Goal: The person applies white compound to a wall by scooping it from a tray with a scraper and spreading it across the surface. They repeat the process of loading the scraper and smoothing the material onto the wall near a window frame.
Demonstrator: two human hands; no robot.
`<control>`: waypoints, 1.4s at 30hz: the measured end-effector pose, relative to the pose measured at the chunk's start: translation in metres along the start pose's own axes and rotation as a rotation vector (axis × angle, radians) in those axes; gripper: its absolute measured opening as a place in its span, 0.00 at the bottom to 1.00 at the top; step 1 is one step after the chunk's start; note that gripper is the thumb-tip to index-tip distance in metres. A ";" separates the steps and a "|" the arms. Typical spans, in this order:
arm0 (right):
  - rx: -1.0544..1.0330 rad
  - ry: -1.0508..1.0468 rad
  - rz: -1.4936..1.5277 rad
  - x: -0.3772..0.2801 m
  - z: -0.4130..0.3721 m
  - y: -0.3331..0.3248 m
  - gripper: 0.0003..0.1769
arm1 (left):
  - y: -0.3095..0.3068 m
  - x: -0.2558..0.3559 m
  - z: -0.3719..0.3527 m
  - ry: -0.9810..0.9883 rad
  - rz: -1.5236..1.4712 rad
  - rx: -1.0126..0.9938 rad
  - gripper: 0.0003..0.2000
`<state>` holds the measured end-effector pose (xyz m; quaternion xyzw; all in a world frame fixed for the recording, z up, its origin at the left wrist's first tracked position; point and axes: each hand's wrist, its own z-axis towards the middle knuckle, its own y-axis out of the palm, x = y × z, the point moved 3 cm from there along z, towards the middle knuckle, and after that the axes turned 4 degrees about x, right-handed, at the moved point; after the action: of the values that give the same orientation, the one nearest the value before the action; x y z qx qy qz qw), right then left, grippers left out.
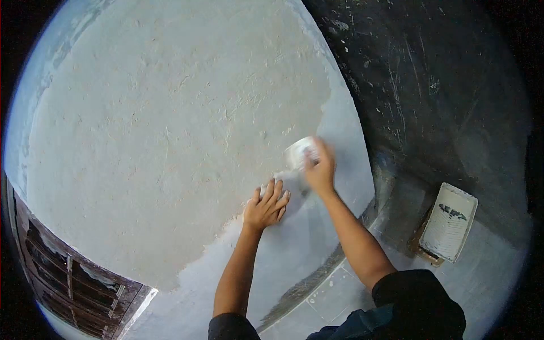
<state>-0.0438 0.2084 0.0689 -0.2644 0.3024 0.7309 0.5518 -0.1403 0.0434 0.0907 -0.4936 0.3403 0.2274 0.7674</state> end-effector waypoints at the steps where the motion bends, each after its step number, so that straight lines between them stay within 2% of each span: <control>1: 0.210 0.135 -0.092 0.025 0.003 -0.013 0.20 | 0.000 0.000 0.002 0.001 -0.001 -0.001 0.17; 2: 0.419 0.270 -0.184 0.038 0.002 -0.022 0.19 | 0.000 -0.001 0.003 0.002 0.018 0.004 0.17; 3: 0.419 0.269 -0.183 0.034 -0.001 -0.019 0.19 | 0.000 -0.002 0.004 0.000 0.039 0.011 0.17; 6: 0.217 -0.010 -0.030 -0.012 -0.008 0.005 0.20 | -0.002 -0.002 -0.002 0.010 -0.024 0.002 0.17; 7: 0.089 0.033 0.065 -0.028 -0.001 0.007 0.20 | 0.001 -0.003 -0.001 0.009 -0.023 0.003 0.17; 8: 0.088 0.031 0.066 -0.015 0.002 0.008 0.20 | 0.007 -0.004 0.002 -0.007 -0.012 0.011 0.18; 10: 0.382 0.283 -0.241 0.024 0.009 -0.011 0.21 | 0.009 -0.003 0.003 -0.025 -0.001 0.020 0.19; 11: 0.473 0.344 -0.210 0.032 0.005 -0.024 0.20 | 0.008 0.000 0.002 -0.020 -0.004 0.005 0.19; 12: 0.472 0.343 -0.209 0.027 0.001 -0.019 0.20 | 0.007 0.000 0.001 -0.015 -0.007 -0.011 0.19; 14: 0.298 0.123 -0.006 0.009 -0.004 0.000 0.18 | 0.006 -0.002 0.001 -0.016 -0.012 0.004 0.19; 18: 0.300 0.203 -0.143 0.036 0.003 -0.005 0.19 | 0.007 -0.001 0.003 -0.008 0.011 0.037 0.18; 19: 0.368 0.314 -0.260 0.040 0.004 -0.023 0.19 | 0.006 0.000 0.001 -0.009 0.012 0.037 0.18; 20: 0.368 0.313 -0.260 0.036 0.001 -0.023 0.19 | 0.005 0.003 -0.002 -0.003 0.002 0.023 0.18; 22: 0.292 0.135 -0.107 0.011 -0.006 -0.010 0.19 | 0.005 0.003 -0.006 0.002 -0.007 0.008 0.18; 23: 0.186 0.030 -0.005 0.004 -0.010 0.004 0.19 | 0.005 0.001 -0.008 0.000 -0.033 0.023 0.18; 26: 0.210 0.030 -0.168 0.022 0.004 0.002 0.19 | 0.002 0.000 -0.004 0.001 -0.030 0.019 0.18; 27: 0.310 0.162 -0.209 0.034 0.009 -0.014 0.19 | 0.002 0.001 -0.001 0.007 -0.005 0.003 0.18; 28: 0.311 0.161 -0.212 0.036 0.007 -0.016 0.19 | 0.002 0.002 -0.001 0.007 -0.007 0.006 0.18; 30: 0.447 0.261 0.014 0.034 -0.001 -0.024 0.17 | 0.003 0.006 -0.004 0.022 -0.024 0.003 0.18; 32: 0.250 0.068 0.043 0.002 -0.002 -0.003 0.19 | 0.005 0.003 -0.001 0.023 -0.034 0.026 0.19; 34: 0.080 0.045 -0.106 -0.006 0.007 -0.001 0.21 | 0.004 0.002 0.001 0.023 -0.044 0.049 0.19; 35: 0.081 0.044 -0.109 -0.003 0.010 -0.005 0.21 | 0.004 0.002 0.002 0.014 -0.046 0.013 0.20; 37: 0.378 0.312 -0.197 0.010 0.012 -0.025 0.23 | 0.001 0.001 0.003 0.005 -0.051 -0.019 0.20; 40: 0.292 0.249 -0.199 0.006 0.013 -0.048 0.24 | -0.003 0.000 0.006 -0.019 -0.082 0.016 0.20; 42: 0.265 0.177 -0.219 0.006 0.009 -0.066 0.24 | -0.005 0.004 0.010 -0.110 -0.151 0.052 0.20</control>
<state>0.0177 0.2327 0.0604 -0.2838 0.4128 0.5943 0.6292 -0.1312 0.0509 0.0930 -0.4845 0.2651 0.1868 0.8124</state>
